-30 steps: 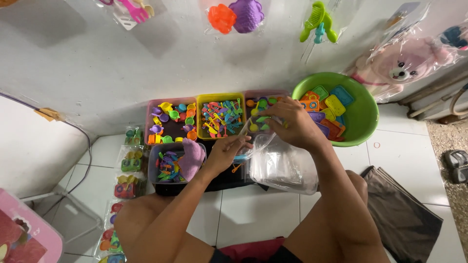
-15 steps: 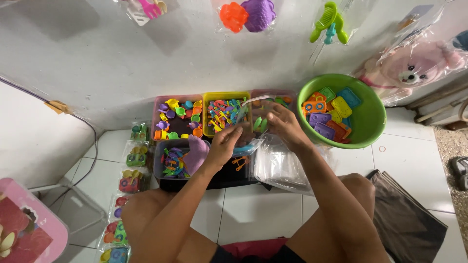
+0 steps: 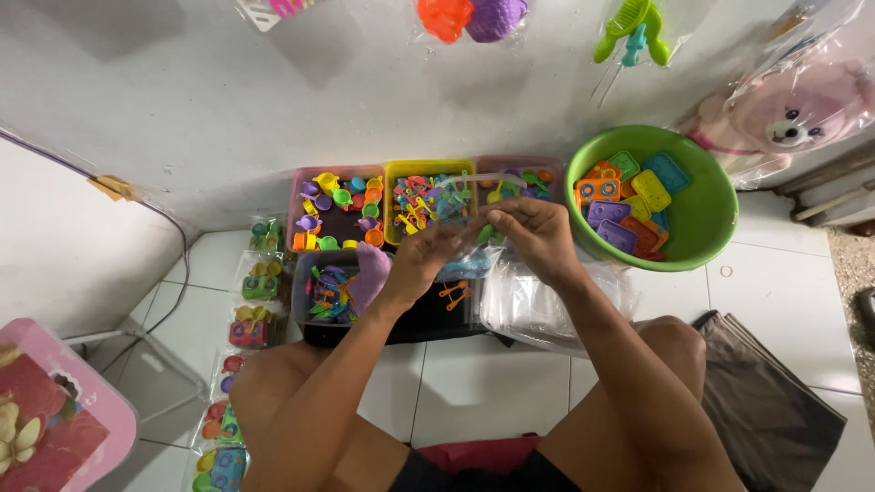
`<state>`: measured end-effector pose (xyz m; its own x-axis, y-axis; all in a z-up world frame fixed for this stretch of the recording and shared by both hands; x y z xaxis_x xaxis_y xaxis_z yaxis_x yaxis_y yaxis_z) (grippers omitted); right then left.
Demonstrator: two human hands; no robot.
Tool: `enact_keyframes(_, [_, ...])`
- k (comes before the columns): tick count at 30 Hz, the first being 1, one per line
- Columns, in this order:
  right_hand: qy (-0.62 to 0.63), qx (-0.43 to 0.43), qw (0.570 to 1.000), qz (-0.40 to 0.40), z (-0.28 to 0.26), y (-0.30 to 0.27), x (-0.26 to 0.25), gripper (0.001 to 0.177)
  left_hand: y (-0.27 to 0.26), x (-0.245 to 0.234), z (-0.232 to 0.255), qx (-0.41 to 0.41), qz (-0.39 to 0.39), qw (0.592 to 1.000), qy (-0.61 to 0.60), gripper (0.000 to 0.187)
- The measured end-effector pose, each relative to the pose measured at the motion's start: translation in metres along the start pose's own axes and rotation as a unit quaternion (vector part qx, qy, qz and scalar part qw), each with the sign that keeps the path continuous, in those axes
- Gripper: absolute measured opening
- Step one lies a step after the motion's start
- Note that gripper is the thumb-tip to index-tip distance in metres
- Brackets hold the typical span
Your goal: The person is sorting and packaging small plastic toy pieces into clear plastic bags.
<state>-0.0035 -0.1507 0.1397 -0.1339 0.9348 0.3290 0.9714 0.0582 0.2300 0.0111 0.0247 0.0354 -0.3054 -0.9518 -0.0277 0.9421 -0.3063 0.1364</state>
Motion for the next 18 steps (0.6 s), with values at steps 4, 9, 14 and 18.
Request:
enact_keyframes(4, [0.015,-0.006,1.0,-0.007,0.004,0.001,-0.017,0.012,-0.003,0.008,0.016,0.011,-0.041,0.998,-0.046,0.025])
enact_keyframes(9, [0.013,-0.018,1.0,-0.001,-0.012,-0.003,-0.017,0.01,0.005,0.012,-0.001,0.033,-0.153,0.986,0.065,0.045])
enact_keyframes(14, [-0.001,-0.023,1.0,-0.005,-0.013,-0.001,-0.026,0.014,0.0,0.02,-0.02,-0.009,-0.161,0.981,0.112,0.036])
enact_keyframes(18, [-0.002,-0.009,1.0,-0.019,-0.007,-0.001,-0.038,0.023,-0.003,0.02,-0.04,-0.088,-0.147,0.977,0.128,0.032])
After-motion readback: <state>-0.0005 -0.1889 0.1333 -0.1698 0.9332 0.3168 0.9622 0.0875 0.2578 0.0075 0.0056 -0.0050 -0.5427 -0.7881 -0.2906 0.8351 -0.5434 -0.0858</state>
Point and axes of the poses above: each hand's wrist, its own y-axis towards the middle knuckle, its own x-axis out of the palm, z = x × y, the point moved 3 cm from there along y, towards the middle knuckle, and after that the axes turned 15 degrees about y, right-handed, at the moved point
